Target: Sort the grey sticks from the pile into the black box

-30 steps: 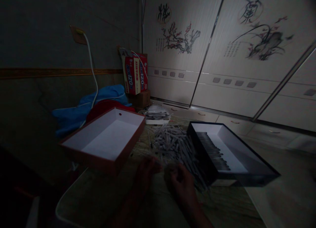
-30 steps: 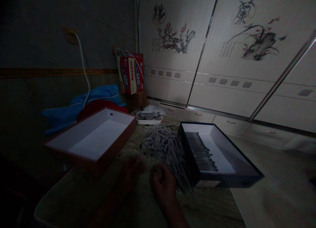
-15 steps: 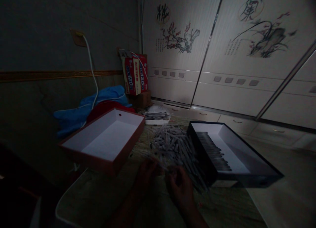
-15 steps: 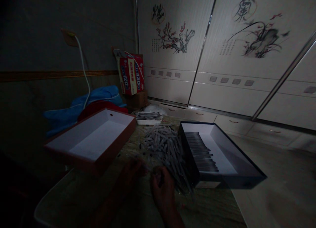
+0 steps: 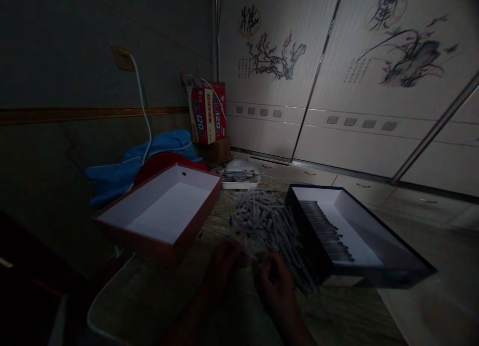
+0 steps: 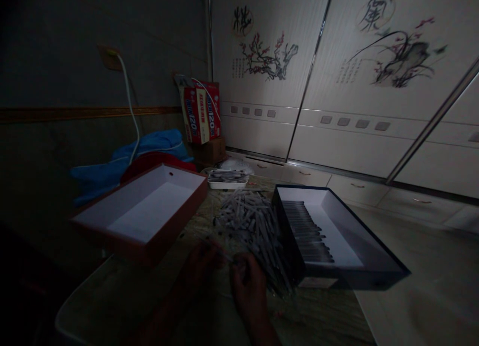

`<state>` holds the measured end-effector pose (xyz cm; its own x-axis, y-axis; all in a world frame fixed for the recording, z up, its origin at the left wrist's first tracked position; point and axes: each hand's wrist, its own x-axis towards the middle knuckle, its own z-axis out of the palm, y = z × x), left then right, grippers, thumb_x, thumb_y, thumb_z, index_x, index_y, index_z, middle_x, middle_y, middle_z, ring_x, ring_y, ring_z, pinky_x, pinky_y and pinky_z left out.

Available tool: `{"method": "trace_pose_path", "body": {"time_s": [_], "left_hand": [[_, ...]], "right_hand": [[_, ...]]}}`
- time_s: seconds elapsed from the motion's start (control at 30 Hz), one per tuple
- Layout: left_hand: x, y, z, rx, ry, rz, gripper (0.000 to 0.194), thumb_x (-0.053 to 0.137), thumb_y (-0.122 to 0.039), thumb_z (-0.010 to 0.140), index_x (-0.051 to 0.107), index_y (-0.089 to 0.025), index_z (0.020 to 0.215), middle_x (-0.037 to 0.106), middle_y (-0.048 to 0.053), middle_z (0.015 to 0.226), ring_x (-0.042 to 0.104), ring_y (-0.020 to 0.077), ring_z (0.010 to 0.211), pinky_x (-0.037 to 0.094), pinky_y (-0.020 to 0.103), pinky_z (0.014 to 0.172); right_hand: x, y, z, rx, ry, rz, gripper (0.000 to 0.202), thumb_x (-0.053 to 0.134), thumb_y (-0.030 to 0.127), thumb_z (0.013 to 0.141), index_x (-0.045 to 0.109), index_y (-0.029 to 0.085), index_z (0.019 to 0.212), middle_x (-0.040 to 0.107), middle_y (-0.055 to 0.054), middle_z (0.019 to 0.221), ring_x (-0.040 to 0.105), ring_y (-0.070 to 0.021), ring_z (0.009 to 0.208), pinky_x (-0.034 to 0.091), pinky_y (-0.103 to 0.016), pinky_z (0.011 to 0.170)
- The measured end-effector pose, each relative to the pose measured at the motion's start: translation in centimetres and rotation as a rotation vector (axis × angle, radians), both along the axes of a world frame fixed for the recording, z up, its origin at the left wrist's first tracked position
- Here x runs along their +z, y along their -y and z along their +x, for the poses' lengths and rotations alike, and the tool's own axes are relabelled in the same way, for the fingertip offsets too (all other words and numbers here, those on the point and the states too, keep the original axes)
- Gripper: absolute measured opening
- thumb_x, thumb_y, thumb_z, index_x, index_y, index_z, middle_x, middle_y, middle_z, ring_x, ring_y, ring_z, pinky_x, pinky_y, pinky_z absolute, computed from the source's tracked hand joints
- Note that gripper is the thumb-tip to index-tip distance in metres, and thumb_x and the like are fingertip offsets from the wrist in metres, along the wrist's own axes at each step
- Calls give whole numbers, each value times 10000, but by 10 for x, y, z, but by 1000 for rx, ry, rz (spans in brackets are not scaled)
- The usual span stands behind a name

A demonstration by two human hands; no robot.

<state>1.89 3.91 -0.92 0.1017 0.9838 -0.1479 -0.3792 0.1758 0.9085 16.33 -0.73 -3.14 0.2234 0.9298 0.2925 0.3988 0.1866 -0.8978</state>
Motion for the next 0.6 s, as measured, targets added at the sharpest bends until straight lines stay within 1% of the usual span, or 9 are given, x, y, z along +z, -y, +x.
{"method": "trace_pose_path", "body": {"time_s": [0.2, 0.3, 0.43, 0.5, 0.6], "left_hand": [[-6, 0, 0, -26, 23, -4, 219, 678, -322, 687, 594, -142, 778, 674, -5, 693, 669, 184, 649, 534, 305, 619], [-7, 1, 1, -40, 49, 12, 210, 670, -320, 698, 592, -139, 768, 671, -2, 682, 670, 184, 639, 533, 307, 617], [-7, 2, 1, -68, 72, 19, 217, 671, -323, 700, 594, -138, 782, 684, 18, 697, 674, 194, 650, 533, 324, 633], [-7, 2, 0, -77, 60, 23, 228, 669, -333, 701, 598, -135, 789, 692, 32, 700, 675, 199, 656, 530, 325, 636], [-7, 2, -1, -92, 40, 49, 225, 659, -341, 710, 611, -130, 776, 696, 37, 701, 670, 190, 666, 527, 317, 652]], "right_hand": [[2, 2, -1, 17, -172, -36, 191, 547, 340, 789, 569, 167, 868, 606, -20, 734, 562, -149, 655, 443, -223, 578], [1, 3, -1, 48, -251, -40, 192, 563, 353, 788, 547, 176, 860, 579, 0, 689, 554, -140, 625, 437, -220, 559], [-1, 2, -2, 103, -377, -74, 235, 552, 376, 802, 528, 175, 921, 586, 8, 647, 559, -135, 578, 422, -214, 512], [0, 3, -2, 109, -379, -94, 250, 547, 390, 803, 539, 166, 914, 599, 2, 621, 562, -137, 559, 415, -214, 502], [5, 5, -2, 80, -296, -108, 254, 527, 407, 811, 567, 158, 842, 593, 2, 571, 541, -129, 515, 393, -210, 482]]}}
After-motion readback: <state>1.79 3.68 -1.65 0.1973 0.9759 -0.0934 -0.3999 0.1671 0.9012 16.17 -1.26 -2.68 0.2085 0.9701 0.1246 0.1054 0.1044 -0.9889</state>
